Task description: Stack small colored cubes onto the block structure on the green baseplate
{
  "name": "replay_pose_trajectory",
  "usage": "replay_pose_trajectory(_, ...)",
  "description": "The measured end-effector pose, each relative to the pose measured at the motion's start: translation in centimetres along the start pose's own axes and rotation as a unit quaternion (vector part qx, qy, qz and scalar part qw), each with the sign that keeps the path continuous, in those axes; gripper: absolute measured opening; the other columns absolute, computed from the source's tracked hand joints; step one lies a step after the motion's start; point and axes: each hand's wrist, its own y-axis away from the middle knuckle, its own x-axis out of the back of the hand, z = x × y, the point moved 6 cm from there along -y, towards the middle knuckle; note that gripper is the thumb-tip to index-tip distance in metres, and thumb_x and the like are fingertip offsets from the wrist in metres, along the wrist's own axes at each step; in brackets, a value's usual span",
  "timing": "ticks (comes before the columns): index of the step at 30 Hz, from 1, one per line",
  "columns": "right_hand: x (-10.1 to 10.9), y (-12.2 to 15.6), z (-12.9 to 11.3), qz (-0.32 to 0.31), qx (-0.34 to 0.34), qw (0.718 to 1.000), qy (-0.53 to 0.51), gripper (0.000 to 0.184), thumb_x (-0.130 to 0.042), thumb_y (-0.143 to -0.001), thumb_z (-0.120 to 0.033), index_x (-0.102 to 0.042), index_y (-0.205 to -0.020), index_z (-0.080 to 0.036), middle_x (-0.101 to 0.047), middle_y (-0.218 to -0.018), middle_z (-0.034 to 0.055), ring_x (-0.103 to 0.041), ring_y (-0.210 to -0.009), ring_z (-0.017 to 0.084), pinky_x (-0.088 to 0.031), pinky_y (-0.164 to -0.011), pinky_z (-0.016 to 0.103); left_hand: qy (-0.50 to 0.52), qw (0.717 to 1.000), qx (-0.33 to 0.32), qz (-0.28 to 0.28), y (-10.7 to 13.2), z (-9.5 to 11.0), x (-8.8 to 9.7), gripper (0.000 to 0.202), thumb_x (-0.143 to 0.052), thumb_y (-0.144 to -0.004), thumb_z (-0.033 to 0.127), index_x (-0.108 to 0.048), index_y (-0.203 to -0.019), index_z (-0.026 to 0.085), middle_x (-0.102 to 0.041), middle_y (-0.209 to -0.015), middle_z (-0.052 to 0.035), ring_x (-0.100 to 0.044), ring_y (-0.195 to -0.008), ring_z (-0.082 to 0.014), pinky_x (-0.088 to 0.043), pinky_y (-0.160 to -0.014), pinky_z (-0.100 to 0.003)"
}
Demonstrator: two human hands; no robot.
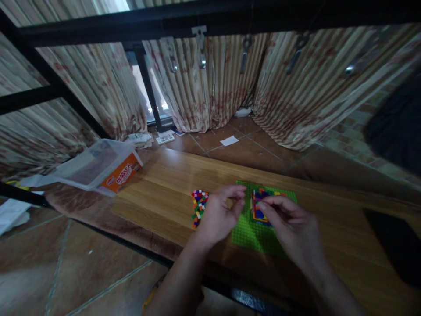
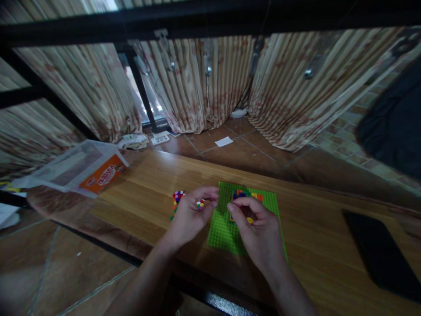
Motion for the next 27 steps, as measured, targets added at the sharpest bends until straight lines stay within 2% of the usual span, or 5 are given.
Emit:
replay_pose_trajectory(3,0.0,0.3,-0.2,0.000,-0.012,1.000,-0.011,0.020,-0.074,-0.083,-0.043,-0.072,-0.082,-0.023,-0.071,-0.076,0.0002,-0.065,-0.068,0.015,-0.052,-0.064,0.025,-0.125,0.975,0.125,0.131,-0.5,-2.6,6.3,0.025,-0.059,-0.082,0.009,-0.072,-0.104,0.013,-0.076,-0.096,-0.0087,-0.071,-0.087,-0.0172,-0.054,-0.083,-0.027)
replay_pose_trajectory(5,-0.6,0.7,-0.4,-0.027,-0.011,1.000,-0.009,0.019,-0.074,-0.082,-0.042,-0.072,-0.082,-0.023,-0.072,-0.076,0.0005,-0.066,-0.067,0.016,-0.053,-0.064,0.025,-0.248,0.934,0.222,0.129,-0.3,-4.1,9.8,0.029,-0.057,-0.084,0.012,-0.072,-0.109,0.012,-0.076,-0.095,-0.0103,-0.070,-0.083,-0.0188,-0.052,-0.078,-0.028)
replay_pose_trajectory(8,-2.6,1.8,-0.5,-0.095,0.006,0.995,-0.007,0.015,-0.070,-0.084,-0.038,-0.071,-0.082,-0.023,-0.072,-0.075,0.0001,-0.068,-0.066,0.016,-0.053,-0.061,0.024,-0.362,0.887,0.273,0.088,0.3,-4.9,12.7,0.026,-0.058,-0.084,0.016,-0.073,-0.104,0.013,-0.076,-0.095,-0.0107,-0.069,-0.084,-0.0201,-0.048,-0.075,-0.027)
replay_pose_trajectory(19,-7.9,4.0,1.0,-0.165,0.093,0.974,0.127,0.020,-0.052,-0.091,-0.021,-0.072,-0.091,-0.024,-0.077,-0.090,0.0025,-0.074,-0.082,0.020,-0.055,-0.072,0.031,-0.292,0.922,0.250,-0.054,2.6,-4.8,11.5,0.004,-0.063,-0.074,0.017,-0.067,-0.074,0.016,-0.064,-0.067,0.0010,-0.057,-0.066,-0.0145,-0.039,-0.061,-0.024)
replay_pose_trajectory(27,-9.5,3.1,2.0,-0.151,0.124,0.955,0.224,0.018,-0.055,-0.092,-0.013,-0.070,-0.094,-0.023,-0.076,-0.097,0.0044,-0.072,-0.090,0.022,-0.054,-0.082,0.036,-0.376,0.904,0.176,-0.106,3.4,-3.0,7.9,0.023,-0.068,-0.073,0.016,-0.074,-0.094,0.021,-0.071,-0.099,-0.0054,-0.066,-0.086,-0.0195,-0.047,-0.078,-0.029)
